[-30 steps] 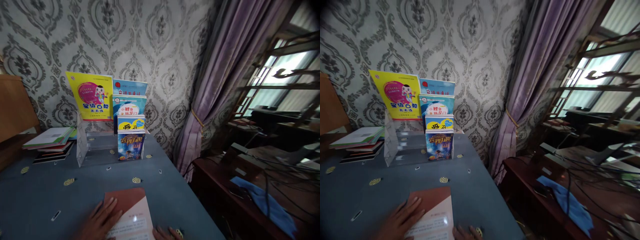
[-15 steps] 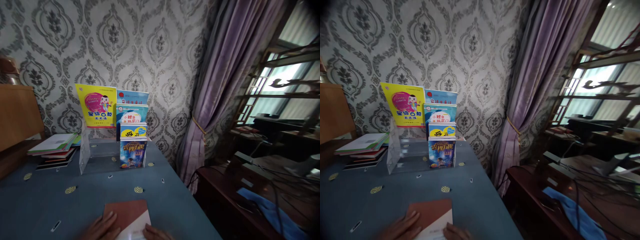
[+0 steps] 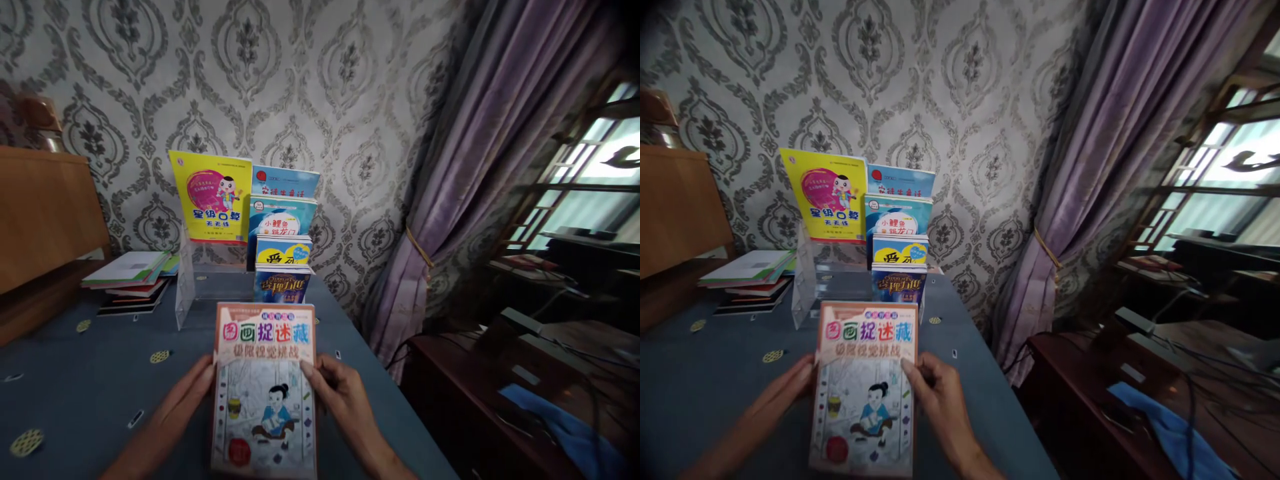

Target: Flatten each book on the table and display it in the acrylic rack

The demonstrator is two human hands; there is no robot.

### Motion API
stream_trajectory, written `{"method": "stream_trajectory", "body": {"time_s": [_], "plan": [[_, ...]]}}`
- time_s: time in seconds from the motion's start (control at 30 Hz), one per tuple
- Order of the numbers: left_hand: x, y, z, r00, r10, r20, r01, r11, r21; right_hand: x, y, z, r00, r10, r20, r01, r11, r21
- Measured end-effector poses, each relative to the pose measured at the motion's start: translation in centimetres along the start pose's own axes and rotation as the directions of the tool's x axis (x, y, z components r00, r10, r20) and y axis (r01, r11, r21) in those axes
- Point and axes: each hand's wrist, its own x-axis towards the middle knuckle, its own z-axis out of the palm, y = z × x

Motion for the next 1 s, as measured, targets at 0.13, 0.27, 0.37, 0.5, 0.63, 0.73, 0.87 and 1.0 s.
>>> {"method": "stream_trajectory", "body": {"time_s": [0.13, 0.27, 0.37, 0.5, 0.63, 0.73, 0.87, 1.0], "plan": [[-0.2, -0.3, 0.7, 0.999, -0.041, -0.022, 0.042, 0.999, 0.018, 1.3, 4.0, 0.9, 1.000, 0.010, 0.010, -0.007, 0.968, -0.250], [-0.6, -0.9, 0.5, 0.990, -0.053, 0.134, 0.042, 0.996, 0.083, 0.7, 6.3, 1.3, 0.995, -0.002, 0.095, 0.050, 0.864, -0.501], [0.4, -0.9, 0.3, 0.973, -0.065, 0.224, 0.050, 0.996, 0.073, 0.6, 6.1, 1.6, 0.987, -0.040, 0.157, 0.120, 0.834, -0.538], [3.1, -1.3, 1.3, 0.972, -0.043, 0.230, 0.028, 0.997, 0.070, 1.9, 4.8, 3.5, 0.965, -0.158, 0.211, 0.250, 0.802, -0.543], [5.1, -2.4, 3.6, 0.990, 0.064, 0.126, -0.071, 0.996, 0.048, 3.8, 3.4, 6.9, 0.873, -0.256, 0.415, 0.436, 0.790, -0.430], [5.5, -3.1, 5.3, 0.994, 0.108, 0.023, -0.109, 0.992, 0.067, 5.0, 3.3, 9.0, 0.835, -0.241, 0.495, 0.466, 0.787, -0.404], [5.2, -3.0, 6.1, 0.995, 0.100, 0.005, -0.100, 0.987, 0.128, 5.6, 4.6, 9.1, 0.829, -0.186, 0.527, 0.471, 0.740, -0.479], [5.2, -2.3, 5.6, 0.996, 0.061, 0.063, -0.071, 0.983, 0.167, 5.6, 6.2, 7.2, 0.850, -0.138, 0.508, 0.442, 0.713, -0.544]]}}
